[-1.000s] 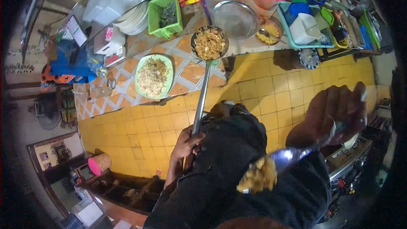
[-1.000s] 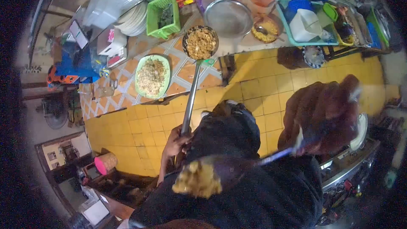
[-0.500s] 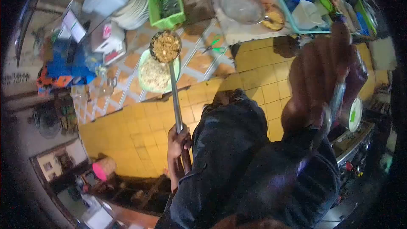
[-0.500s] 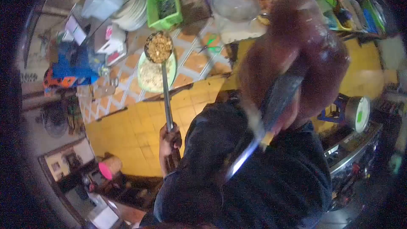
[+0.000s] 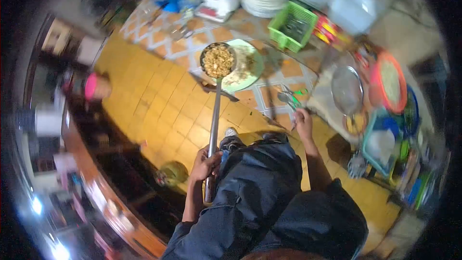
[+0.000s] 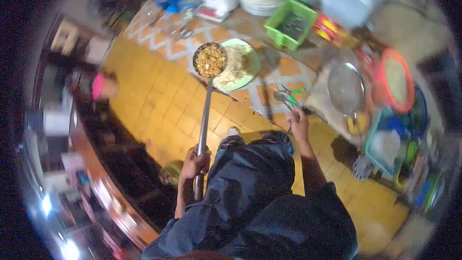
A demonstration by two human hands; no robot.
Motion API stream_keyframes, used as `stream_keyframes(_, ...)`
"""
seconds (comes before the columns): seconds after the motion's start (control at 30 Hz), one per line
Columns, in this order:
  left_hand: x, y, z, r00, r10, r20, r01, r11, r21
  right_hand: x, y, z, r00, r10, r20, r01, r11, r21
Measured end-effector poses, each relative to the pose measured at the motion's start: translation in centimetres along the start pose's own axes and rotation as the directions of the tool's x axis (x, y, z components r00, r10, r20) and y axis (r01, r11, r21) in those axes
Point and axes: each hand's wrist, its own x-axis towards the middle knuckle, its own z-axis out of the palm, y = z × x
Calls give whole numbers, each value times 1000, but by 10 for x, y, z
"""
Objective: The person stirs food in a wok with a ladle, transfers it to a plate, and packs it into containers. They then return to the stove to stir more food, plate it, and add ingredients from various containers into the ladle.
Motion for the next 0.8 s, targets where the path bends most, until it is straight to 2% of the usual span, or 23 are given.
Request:
stream_keyframes(0.07, -1, -15, 55, 994, -18, -109, 24, 998, 50, 29, 17, -27, 958, 174, 228, -156, 983, -92)
stream_keyframes(0.1, 3, -20, 79, 986, 9, -167, 3, 997, 72, 46, 18, -34, 934, 166, 316, -137, 984, -112)
stream_keyframes(0.13, 10, -22, 103, 971, 32, -238, -26, 999, 30, 64, 13, -41, 925, 53, 376, 61, 957, -284)
stream_keyframes(0.17, 12, -26, 125, 960, 34, -279, -38, 999, -11, 79, 9, -50, 890, -58, 453, 269, 868, -418)
stream_keyframes(0.2, 13, -31, 147, 948, 28, -316, -48, 997, -56, 96, 14, -63, 847, -59, 528, 315, 856, -410)
stream_keyframes(0.23, 23, -28, 156, 938, -34, -345, 3, 996, -92, 109, 20, -67, 842, -66, 535, 344, 830, -439)
stream_keyframes(0.27, 28, -31, 173, 912, -38, -409, -22, 990, -141, 129, 14, -70, 821, -123, 557, 417, 797, -438)
stream_keyframes(0.3, 33, -33, 193, 913, -52, -404, -52, 969, -241, 148, -14, -74, 788, -15, 616, 441, 712, -547)
stream_keyframes(0.33, 37, -34, 218, 911, -31, -412, -116, 938, -326, 163, -55, -75, 809, 28, 587, 448, 615, -648)
stream_keyframes(0.37, 42, -24, 242, 902, -50, -429, -111, 933, -342, 181, -82, -67, 830, 33, 557, 463, 519, -719)
stream_keyframes(0.4, 53, -30, 263, 889, -26, -457, -181, 896, -404, 220, -47, -73, 728, -236, 643, 613, 645, -457)
stream_keyframes(0.43, 63, -29, 287, 858, -3, -513, -241, 881, -408, 247, -59, -68, 588, -365, 722, 784, 477, -397)
stream_keyframes(0.47, 72, -17, 309, 823, 11, -568, -287, 870, -400, 269, -84, -59, 491, -368, 790, 831, 470, -298)
stream_keyframes(0.53, 111, -24, 342, 727, 17, -686, -386, 837, -388, 314, -119, -38, 418, -197, 887, 735, 646, -203)
stream_keyframes(0.6, 148, 3, 373, 626, 32, -779, -458, 823, -335, 377, -133, -13, 194, -313, 930, 860, 510, -8)
stream_keyframes(0.67, 187, 36, 409, 522, -62, -851, -569, 718, -401, 443, -142, 21, 26, -294, 955, 890, 443, 112)
stream_keyframes(0.7, 202, 46, 421, 419, -66, -905, -558, 768, -314, 463, -121, 33, 16, -203, 979, 870, 486, 87)
stream_keyframes(0.73, 225, 55, 435, 345, -99, -933, -605, 737, -301, 498, -114, 52, -20, -129, 991, 884, 461, 78)
stream_keyframes(0.77, 233, 74, 456, 275, -144, -951, -646, 705, -294, 530, -121, 56, -94, -128, 987, 884, 446, 142)
stream_keyframes(0.8, 253, 98, 474, 201, -195, -960, -665, 693, -280, 567, -118, 67, -119, -101, 988, 866, 475, 153)
